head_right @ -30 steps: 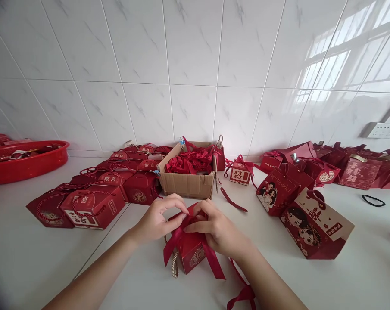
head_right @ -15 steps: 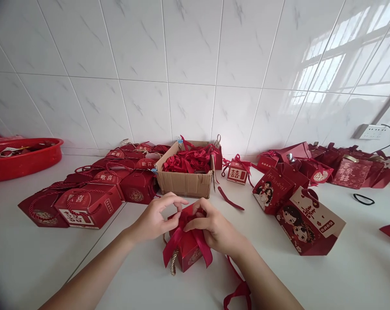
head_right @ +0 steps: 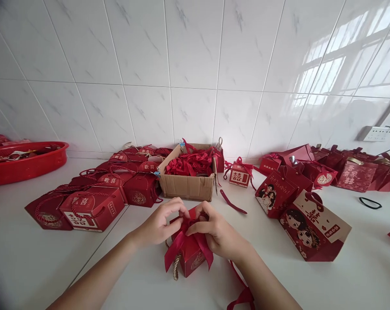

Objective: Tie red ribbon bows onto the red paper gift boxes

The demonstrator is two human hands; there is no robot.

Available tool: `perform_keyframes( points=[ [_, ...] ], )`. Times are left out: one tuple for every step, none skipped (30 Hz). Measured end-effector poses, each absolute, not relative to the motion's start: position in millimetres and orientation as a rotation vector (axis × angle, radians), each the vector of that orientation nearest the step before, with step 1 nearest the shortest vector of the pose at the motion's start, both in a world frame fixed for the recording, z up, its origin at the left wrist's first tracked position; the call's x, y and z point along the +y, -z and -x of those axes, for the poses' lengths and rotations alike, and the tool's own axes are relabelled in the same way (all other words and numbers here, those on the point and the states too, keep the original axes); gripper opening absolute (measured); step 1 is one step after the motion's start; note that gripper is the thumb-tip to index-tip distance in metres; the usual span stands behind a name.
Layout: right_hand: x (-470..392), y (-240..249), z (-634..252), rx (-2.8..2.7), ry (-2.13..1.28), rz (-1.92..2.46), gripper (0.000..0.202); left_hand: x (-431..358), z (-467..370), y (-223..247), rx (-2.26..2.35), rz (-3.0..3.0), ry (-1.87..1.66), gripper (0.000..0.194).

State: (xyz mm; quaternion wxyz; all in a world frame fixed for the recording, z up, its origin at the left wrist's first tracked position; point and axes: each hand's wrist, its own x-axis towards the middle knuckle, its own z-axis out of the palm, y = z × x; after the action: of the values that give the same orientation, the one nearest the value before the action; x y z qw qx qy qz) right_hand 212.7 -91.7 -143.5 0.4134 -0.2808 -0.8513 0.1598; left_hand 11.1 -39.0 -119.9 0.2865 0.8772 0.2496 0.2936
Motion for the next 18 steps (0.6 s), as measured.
perform_keyframes(
  points=[
    [-91.5, 143.3, -212.5, -2.14, -0.405, 0.71, 0.04, -39.7, -11.5, 119.9, 0.658, -2.329, -0.782, 0.017],
    [-91.2, 143.2, -212.2, -2.14, -0.405, 0.712, 0.04, -40.2, -11.7, 120.1, 0.653, -2.318, -0.78, 0.015],
    [-90.9, 143.1, -211.9, -2.142, -0.399, 0.712, 0.04, -40.6, -11.7, 120.4, 0.65, -2.312, -0.783, 0.014],
    [-90.5, 143.2, -211.6, -2.144, -0.388, 0.71, 0.04, -40.8, -11.6, 120.8, 0.65, -2.312, -0.792, 0.013],
    [-90.1, 143.4, -211.3, -2.146, -0.373, 0.704, 0.039, -40.8, -11.5, 121.2, 0.653, -2.318, -0.805, 0.013],
    [-89.6, 143.7, -211.0, -2.147, -0.362, 0.698, 0.039, -40.7, -11.4, 121.8, 0.658, -2.324, -0.817, 0.014],
    [-89.2, 144.0, -210.9, -2.145, -0.355, 0.693, 0.039, -40.5, -11.4, 122.3, 0.662, -2.33, -0.823, 0.015],
    [-88.9, 144.5, -210.9, -2.141, -0.354, 0.688, 0.038, -40.2, -11.6, 122.8, 0.665, -2.335, -0.82, 0.015],
    [-88.6, 145.0, -210.9, -2.136, -0.357, 0.684, 0.038, -39.8, -12.0, 123.4, 0.668, -2.338, -0.809, 0.016],
    [-88.3, 145.6, -211.1, -2.131, -0.358, 0.681, 0.038, -39.3, -12.6, 123.9, 0.67, -2.339, -0.79, 0.016],
    [-88.1, 146.2, -211.2, -2.127, -0.357, 0.678, 0.039, -38.8, -13.3, 124.5, 0.67, -2.34, -0.766, 0.016],
    [-88.0, 146.7, -211.4, -2.126, -0.354, 0.68, 0.039, -38.3, -14.0, 125.1, 0.669, -2.342, -0.743, 0.016],
    [-87.9, 147.2, -211.5, -2.127, -0.351, 0.683, 0.04, -37.9, -14.7, 125.7, 0.669, -2.342, -0.726, 0.015],
    [-87.9, 147.4, -211.6, -2.13, -0.35, 0.685, 0.04, -37.5, -15.1, 126.3, 0.671, -2.339, -0.716, 0.015],
    [-87.9, 147.5, -211.5, -2.133, -0.347, 0.682, 0.039, -37.1, -15.3, 126.8, 0.674, -2.334, -0.713, 0.016],
    [-87.9, 147.4, -211.4, -2.131, -0.342, 0.674, 0.038, -36.8, -15.3, 127.3, 0.68, -2.326, -0.718, 0.016],
    [-88.0, 147.2, -211.2, -2.128, -0.336, 0.665, 0.037, -36.5, -15.0, 127.6, 0.685, -2.318, -0.725, 0.016],
    [-88.0, 146.9, -210.9, -2.123, -0.33, 0.652, 0.036, -36.3, -14.6, 127.9, 0.687, -2.31, -0.731, 0.016]
  ],
)
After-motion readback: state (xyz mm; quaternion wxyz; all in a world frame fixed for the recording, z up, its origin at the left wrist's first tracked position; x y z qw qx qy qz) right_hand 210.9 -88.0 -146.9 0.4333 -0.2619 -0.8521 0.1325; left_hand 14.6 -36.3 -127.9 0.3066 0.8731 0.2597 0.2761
